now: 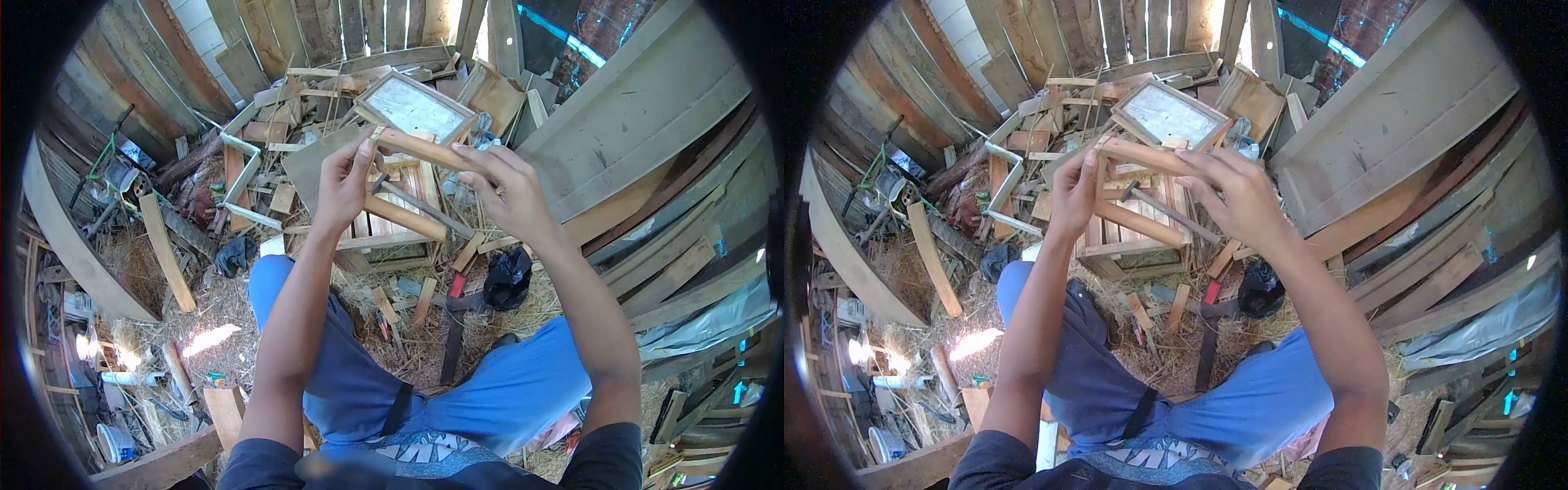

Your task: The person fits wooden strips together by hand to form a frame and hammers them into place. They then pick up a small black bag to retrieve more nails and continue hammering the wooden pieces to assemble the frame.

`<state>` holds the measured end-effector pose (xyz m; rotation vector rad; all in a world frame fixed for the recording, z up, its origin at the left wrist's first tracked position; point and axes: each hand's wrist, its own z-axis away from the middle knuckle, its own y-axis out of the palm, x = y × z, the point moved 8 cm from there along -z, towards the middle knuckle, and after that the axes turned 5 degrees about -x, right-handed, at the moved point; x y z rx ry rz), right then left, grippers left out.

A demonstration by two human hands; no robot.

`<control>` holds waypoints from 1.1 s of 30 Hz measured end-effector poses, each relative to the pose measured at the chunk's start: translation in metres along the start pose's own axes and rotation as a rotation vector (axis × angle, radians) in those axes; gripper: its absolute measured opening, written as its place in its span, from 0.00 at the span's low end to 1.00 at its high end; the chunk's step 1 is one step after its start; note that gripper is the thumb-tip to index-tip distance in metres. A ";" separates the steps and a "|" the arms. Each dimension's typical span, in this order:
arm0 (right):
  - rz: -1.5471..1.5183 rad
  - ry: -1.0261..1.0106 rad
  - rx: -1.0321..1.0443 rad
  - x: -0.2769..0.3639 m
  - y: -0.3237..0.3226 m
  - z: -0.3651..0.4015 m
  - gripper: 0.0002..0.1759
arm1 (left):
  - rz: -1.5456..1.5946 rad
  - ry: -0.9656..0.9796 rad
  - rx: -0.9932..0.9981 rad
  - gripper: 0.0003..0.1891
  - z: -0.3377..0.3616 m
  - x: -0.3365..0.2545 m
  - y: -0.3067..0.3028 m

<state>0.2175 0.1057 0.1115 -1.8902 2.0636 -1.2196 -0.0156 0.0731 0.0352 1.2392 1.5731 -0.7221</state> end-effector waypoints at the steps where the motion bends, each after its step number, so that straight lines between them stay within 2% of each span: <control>1: 0.019 0.033 0.015 -0.001 0.001 -0.001 0.21 | 0.001 0.003 0.006 0.23 0.000 0.001 -0.001; 3: 0.043 0.073 0.021 -0.003 -0.001 -0.003 0.22 | -0.089 0.222 -0.009 0.22 0.004 -0.016 0.000; 6: 0.146 -0.029 0.070 0.007 0.002 -0.007 0.22 | -0.097 0.211 0.034 0.21 0.009 -0.020 0.011; 8: 0.150 0.050 0.139 0.006 0.009 -0.009 0.22 | -0.107 0.182 0.043 0.21 0.010 -0.020 0.019; 10: 0.079 0.128 0.153 0.004 0.013 -0.009 0.21 | -0.147 0.264 0.070 0.21 0.012 -0.029 0.029; 11: 0.008 0.201 0.167 0.000 0.016 -0.009 0.21 | -0.148 0.264 0.074 0.21 0.013 -0.026 0.029; 13: 0.006 0.196 0.145 0.003 0.015 -0.009 0.21 | -0.079 0.133 0.088 0.22 0.013 -0.007 0.028; 26: 0.098 0.114 0.047 0.004 0.013 -0.003 0.23 | -0.052 0.107 0.053 0.23 0.013 -0.002 0.027; 29: 0.105 0.099 0.035 0.005 0.013 -0.002 0.23 | -0.056 0.112 -0.015 0.23 0.015 -0.007 0.026; 33: 0.107 0.139 0.104 0.004 0.013 -0.006 0.24 | -0.091 0.111 -0.017 0.21 0.016 -0.008 0.027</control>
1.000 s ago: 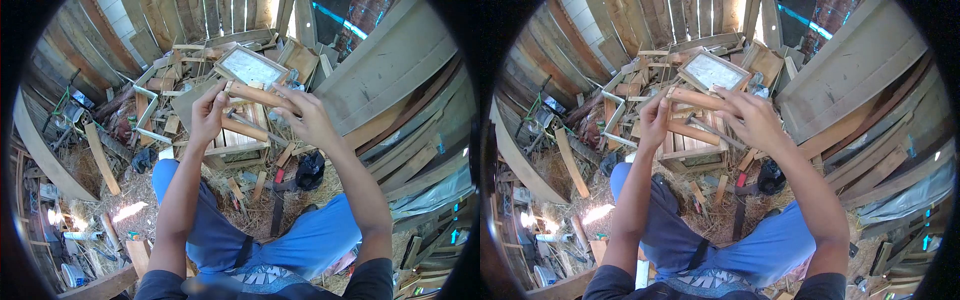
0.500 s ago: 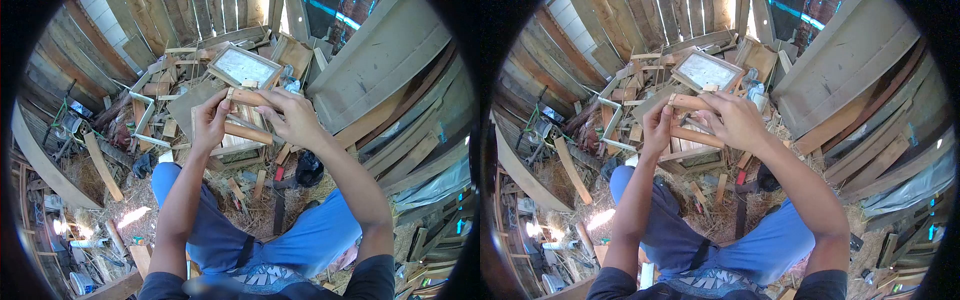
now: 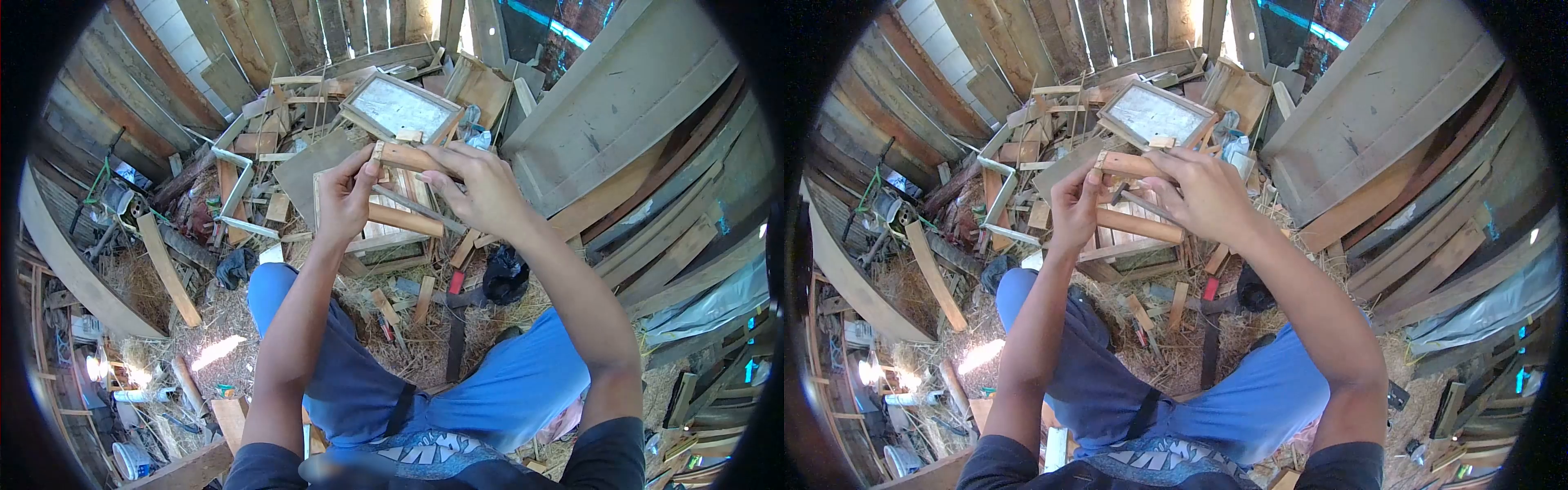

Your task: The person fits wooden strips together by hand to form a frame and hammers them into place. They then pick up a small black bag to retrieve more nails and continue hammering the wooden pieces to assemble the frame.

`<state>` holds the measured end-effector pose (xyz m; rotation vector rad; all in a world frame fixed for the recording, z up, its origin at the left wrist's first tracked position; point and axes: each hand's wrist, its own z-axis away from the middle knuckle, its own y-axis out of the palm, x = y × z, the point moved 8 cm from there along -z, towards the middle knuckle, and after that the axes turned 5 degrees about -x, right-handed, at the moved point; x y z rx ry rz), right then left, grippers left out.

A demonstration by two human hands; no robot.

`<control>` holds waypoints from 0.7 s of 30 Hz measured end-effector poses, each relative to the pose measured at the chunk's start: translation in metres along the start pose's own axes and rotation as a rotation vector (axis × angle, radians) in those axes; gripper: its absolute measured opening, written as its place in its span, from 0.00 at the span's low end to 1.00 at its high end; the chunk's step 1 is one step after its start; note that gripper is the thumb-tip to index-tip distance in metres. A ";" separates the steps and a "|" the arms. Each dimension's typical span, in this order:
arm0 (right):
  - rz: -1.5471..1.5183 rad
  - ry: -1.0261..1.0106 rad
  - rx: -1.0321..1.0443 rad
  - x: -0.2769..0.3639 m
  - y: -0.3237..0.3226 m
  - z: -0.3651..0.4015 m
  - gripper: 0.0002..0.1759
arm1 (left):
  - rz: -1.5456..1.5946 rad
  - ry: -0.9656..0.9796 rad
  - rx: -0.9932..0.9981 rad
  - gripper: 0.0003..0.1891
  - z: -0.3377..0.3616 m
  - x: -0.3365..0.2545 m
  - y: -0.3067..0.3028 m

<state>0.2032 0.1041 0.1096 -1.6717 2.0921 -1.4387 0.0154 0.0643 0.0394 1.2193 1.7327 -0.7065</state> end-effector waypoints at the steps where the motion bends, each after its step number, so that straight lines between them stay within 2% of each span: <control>1: -0.033 0.018 0.034 -0.005 0.003 -0.001 0.23 | -0.009 -0.009 0.010 0.20 0.001 -0.001 0.001; 2: -0.065 0.035 0.068 -0.011 0.006 -0.002 0.23 | -0.008 -0.007 0.009 0.20 0.000 -0.002 0.002; 4: -0.047 0.028 0.126 -0.020 0.011 0.001 0.23 | -0.265 0.254 0.146 0.19 0.003 -0.024 0.020; 6: -0.027 0.025 0.187 -0.026 0.016 0.002 0.23 | -0.338 0.245 0.158 0.21 0.008 -0.028 0.025; 8: -0.131 0.058 0.221 -0.029 0.021 0.004 0.23 | -0.228 0.230 0.164 0.20 0.008 -0.027 0.026; 12: -0.181 0.049 0.231 -0.029 0.021 0.004 0.24 | -0.224 0.244 0.142 0.21 0.010 -0.030 0.022; 14: -0.216 -0.007 0.161 -0.024 0.017 0.004 0.25 | -0.252 0.129 0.165 0.21 0.014 -0.026 0.023; 17: -0.295 -0.031 0.161 -0.022 0.017 0.004 0.25 | -0.324 0.237 0.158 0.20 0.015 -0.031 0.022; 21: -0.279 -0.050 0.170 -0.021 0.020 0.005 0.24 | -0.286 0.196 0.175 0.20 0.015 -0.026 0.020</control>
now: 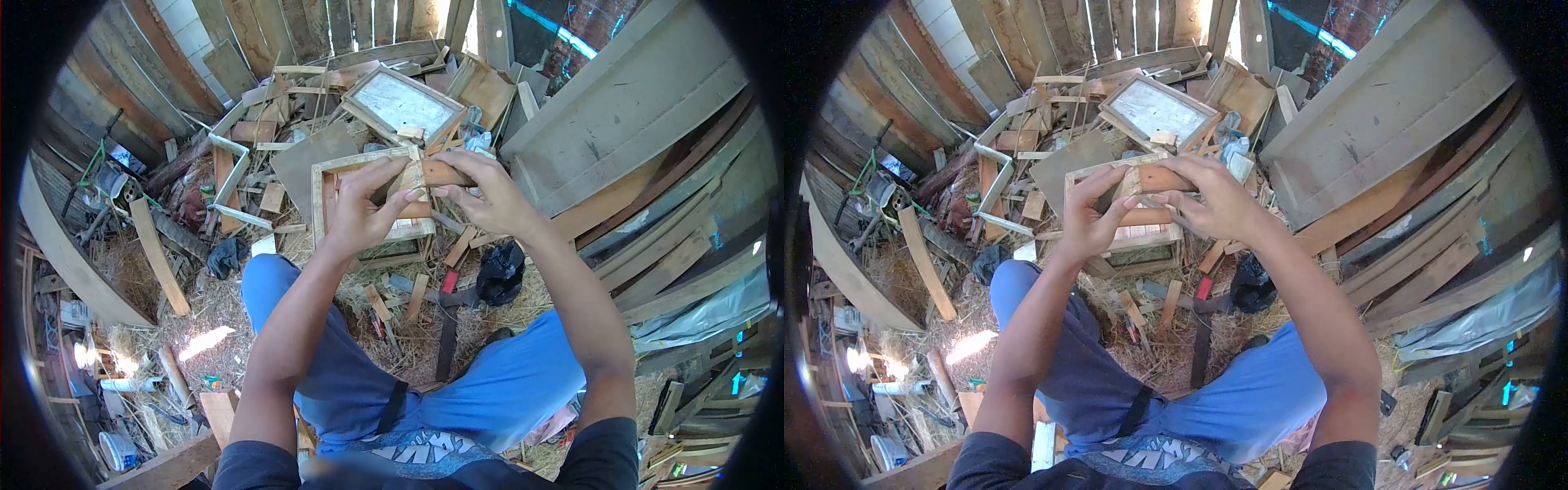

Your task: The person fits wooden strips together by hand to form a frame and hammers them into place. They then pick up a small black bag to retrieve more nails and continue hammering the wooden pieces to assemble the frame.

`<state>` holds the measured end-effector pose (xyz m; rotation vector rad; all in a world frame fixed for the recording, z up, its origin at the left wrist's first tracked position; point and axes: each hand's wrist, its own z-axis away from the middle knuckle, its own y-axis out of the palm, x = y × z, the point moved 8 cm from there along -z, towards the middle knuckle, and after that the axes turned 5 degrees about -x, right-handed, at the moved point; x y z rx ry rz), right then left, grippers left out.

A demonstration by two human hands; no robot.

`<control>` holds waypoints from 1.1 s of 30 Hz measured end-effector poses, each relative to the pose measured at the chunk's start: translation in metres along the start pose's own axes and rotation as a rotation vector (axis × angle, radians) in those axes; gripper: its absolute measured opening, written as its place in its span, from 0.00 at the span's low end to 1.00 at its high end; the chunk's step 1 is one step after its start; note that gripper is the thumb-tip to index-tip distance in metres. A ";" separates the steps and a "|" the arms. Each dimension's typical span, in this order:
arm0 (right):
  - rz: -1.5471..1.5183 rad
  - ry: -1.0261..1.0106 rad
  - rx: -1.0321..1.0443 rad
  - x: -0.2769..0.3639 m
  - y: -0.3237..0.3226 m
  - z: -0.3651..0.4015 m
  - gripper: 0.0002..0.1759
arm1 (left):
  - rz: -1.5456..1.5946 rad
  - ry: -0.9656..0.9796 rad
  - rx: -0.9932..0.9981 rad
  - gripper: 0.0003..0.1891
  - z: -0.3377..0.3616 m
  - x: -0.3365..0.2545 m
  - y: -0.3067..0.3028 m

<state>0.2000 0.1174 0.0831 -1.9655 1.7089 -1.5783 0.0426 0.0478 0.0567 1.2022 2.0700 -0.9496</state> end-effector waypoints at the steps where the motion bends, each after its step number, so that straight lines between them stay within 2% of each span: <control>1: -0.041 -0.004 -0.009 0.000 0.001 0.000 0.24 | -0.007 0.033 -0.009 0.20 -0.001 -0.004 -0.001; 5: -0.115 0.000 -0.025 -0.003 0.004 0.001 0.24 | -0.013 0.100 -0.018 0.21 -0.002 -0.012 -0.004; 9: -0.064 -0.008 0.022 -0.005 0.005 0.002 0.24 | -0.032 0.126 -0.015 0.22 -0.001 -0.013 -0.006; 12: -0.026 -0.027 -0.009 -0.007 0.004 0.004 0.25 | -0.006 0.027 0.081 0.23 -0.005 -0.005 -0.004; 18: -0.066 0.090 -0.018 -0.023 0.009 0.005 0.25 | -0.019 0.031 0.083 0.23 -0.013 0.000 -0.013; 20: -0.217 0.281 -0.026 -0.038 0.013 0.007 0.23 | -0.017 0.004 0.060 0.24 -0.016 0.003 -0.021; 21: -0.216 0.281 -0.026 -0.041 0.016 0.007 0.23 | -0.015 0.005 0.060 0.24 -0.018 0.002 -0.027; 23: -0.294 0.232 -0.122 -0.047 0.014 0.004 0.23 | -0.168 -0.195 0.097 0.25 -0.018 0.019 -0.038; 25: -0.395 0.269 -0.134 -0.057 0.018 0.005 0.23 | -0.086 -0.193 0.060 0.23 -0.019 0.026 -0.042; 28: -0.543 0.331 -0.168 -0.075 0.028 0.005 0.24 | 0.205 -0.289 -0.079 0.23 -0.019 0.040 -0.051; 33: -0.709 0.417 -0.172 -0.072 0.038 0.005 0.20 | 0.350 -0.377 -0.102 0.22 -0.016 0.048 -0.054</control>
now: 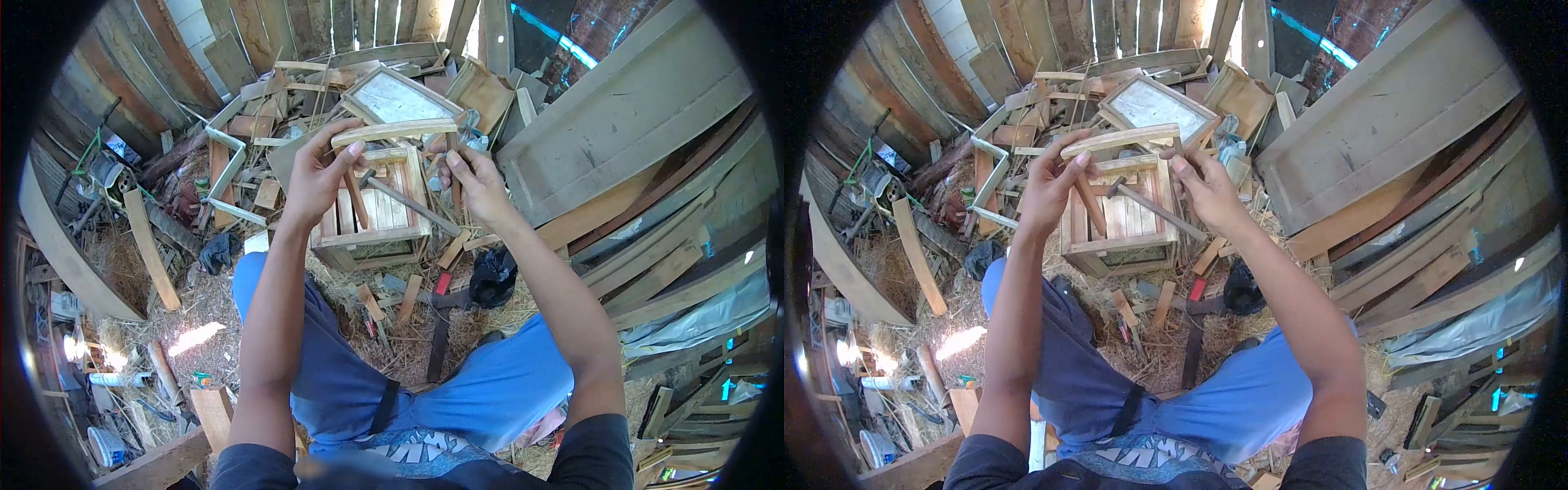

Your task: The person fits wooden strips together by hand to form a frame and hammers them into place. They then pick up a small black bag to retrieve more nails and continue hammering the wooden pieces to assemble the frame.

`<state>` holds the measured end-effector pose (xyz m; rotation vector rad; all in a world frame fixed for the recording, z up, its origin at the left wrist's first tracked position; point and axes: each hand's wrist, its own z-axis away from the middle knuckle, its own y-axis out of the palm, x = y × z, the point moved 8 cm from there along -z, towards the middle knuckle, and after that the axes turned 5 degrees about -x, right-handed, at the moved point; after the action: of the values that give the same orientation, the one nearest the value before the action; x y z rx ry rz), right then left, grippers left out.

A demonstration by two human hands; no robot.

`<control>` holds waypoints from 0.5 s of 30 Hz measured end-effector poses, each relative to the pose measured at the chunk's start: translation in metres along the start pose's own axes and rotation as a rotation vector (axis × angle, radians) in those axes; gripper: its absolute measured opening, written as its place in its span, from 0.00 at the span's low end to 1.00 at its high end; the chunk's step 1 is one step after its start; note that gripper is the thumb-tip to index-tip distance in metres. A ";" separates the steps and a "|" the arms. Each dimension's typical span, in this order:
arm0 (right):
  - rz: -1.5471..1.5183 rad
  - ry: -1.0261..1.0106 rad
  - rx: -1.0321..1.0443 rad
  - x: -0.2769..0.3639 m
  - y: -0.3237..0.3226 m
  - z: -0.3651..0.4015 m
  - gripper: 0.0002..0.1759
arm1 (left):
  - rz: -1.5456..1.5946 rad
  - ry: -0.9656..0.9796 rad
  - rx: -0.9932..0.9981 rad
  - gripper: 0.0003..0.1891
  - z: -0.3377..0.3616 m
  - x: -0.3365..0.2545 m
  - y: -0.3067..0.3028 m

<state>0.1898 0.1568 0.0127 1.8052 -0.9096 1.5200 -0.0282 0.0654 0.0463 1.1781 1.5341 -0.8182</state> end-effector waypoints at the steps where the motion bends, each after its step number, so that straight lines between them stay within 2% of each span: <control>1: -0.026 0.004 -0.010 0.000 0.002 0.000 0.19 | 0.010 -0.025 -0.018 0.22 0.001 0.002 0.000; 5: -0.144 0.027 -0.017 -0.005 0.008 0.001 0.17 | 0.050 0.030 -0.053 0.21 0.002 0.005 0.003; 9: -0.161 0.016 -0.028 -0.003 0.012 0.003 0.18 | 0.165 -0.034 -0.172 0.23 0.005 0.006 0.007; 11: -0.220 0.105 -0.035 -0.006 0.013 0.005 0.18 | 0.206 -0.045 -0.206 0.23 0.006 0.006 0.006; 15: -0.262 0.156 -0.051 -0.010 0.014 0.007 0.18 | 0.243 -0.053 -0.233 0.21 0.005 0.016 0.009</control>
<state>0.1812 0.1442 0.0020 1.6693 -0.6059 1.4331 -0.0182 0.0681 0.0298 1.1333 1.3696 -0.4911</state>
